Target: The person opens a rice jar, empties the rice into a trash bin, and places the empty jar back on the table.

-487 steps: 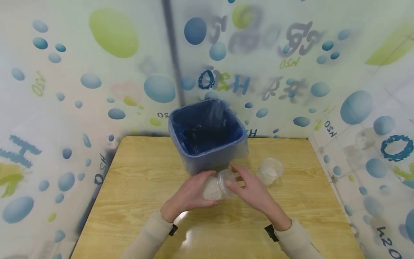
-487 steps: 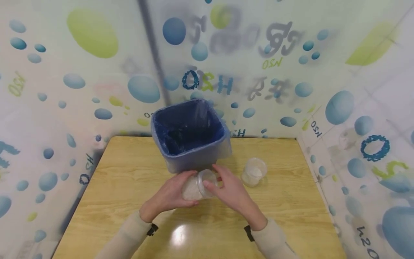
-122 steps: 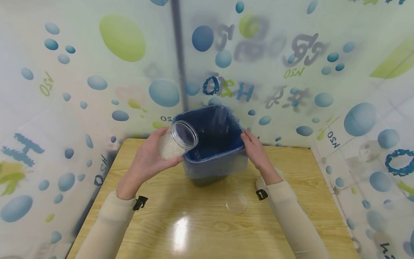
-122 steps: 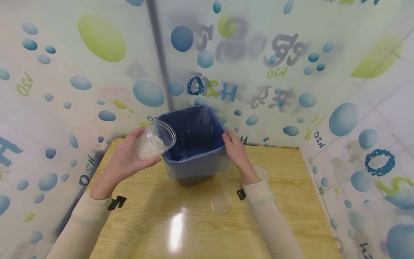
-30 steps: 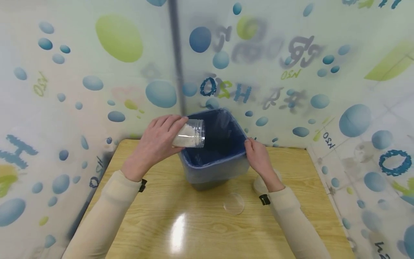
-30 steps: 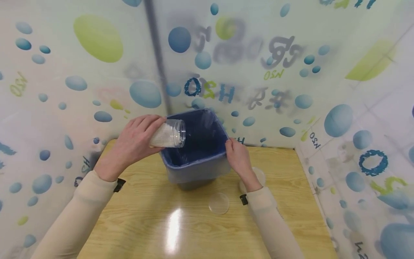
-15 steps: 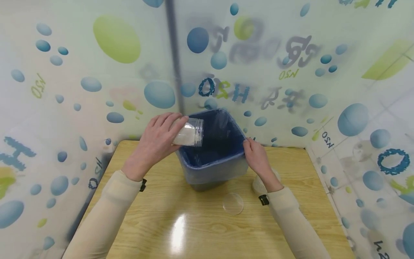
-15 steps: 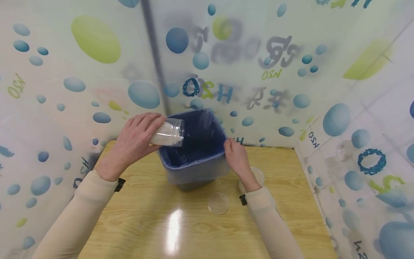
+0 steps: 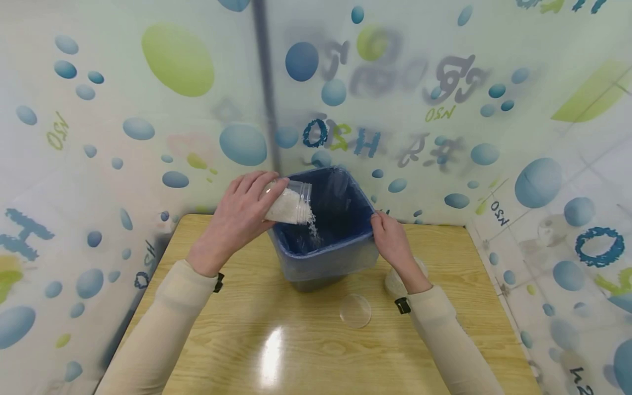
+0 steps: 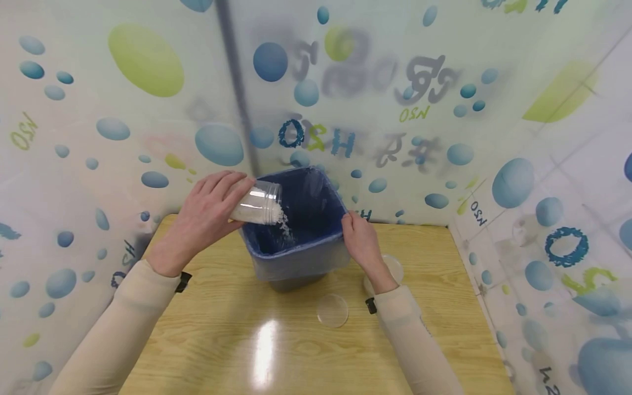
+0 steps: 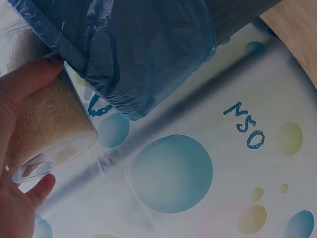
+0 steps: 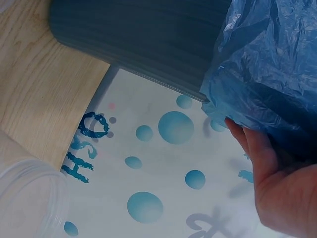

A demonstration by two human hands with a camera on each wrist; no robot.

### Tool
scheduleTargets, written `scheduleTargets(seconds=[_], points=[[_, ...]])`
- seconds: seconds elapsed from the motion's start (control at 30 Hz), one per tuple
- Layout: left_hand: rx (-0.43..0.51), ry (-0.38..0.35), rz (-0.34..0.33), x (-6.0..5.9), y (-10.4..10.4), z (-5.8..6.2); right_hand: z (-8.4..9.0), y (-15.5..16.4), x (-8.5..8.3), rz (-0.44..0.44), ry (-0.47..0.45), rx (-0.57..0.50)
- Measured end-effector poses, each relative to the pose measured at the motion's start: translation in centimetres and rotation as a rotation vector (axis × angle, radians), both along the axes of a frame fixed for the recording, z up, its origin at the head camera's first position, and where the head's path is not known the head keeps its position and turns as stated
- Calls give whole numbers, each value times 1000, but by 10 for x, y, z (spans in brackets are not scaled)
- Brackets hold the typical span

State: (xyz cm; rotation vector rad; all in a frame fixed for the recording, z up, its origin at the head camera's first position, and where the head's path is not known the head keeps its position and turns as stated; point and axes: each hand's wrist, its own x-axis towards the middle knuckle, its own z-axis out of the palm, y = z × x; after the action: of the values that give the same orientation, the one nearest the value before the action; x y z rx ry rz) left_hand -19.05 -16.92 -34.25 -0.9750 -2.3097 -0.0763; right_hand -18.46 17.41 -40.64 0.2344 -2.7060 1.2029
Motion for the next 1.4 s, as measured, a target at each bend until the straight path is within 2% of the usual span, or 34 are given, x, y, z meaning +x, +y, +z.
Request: scheduleTargets(seconds=[0.37, 0.73, 1.4], points=[[42, -39, -26, 1, 1, 0, 0, 0, 1, -1, -19, -16], [7, 8, -33, 0, 2, 1, -2, 0, 1, -9, -18, -20], [-8, 18, -56, 0, 4, 4, -2, 1, 2, 15, -23, -58]])
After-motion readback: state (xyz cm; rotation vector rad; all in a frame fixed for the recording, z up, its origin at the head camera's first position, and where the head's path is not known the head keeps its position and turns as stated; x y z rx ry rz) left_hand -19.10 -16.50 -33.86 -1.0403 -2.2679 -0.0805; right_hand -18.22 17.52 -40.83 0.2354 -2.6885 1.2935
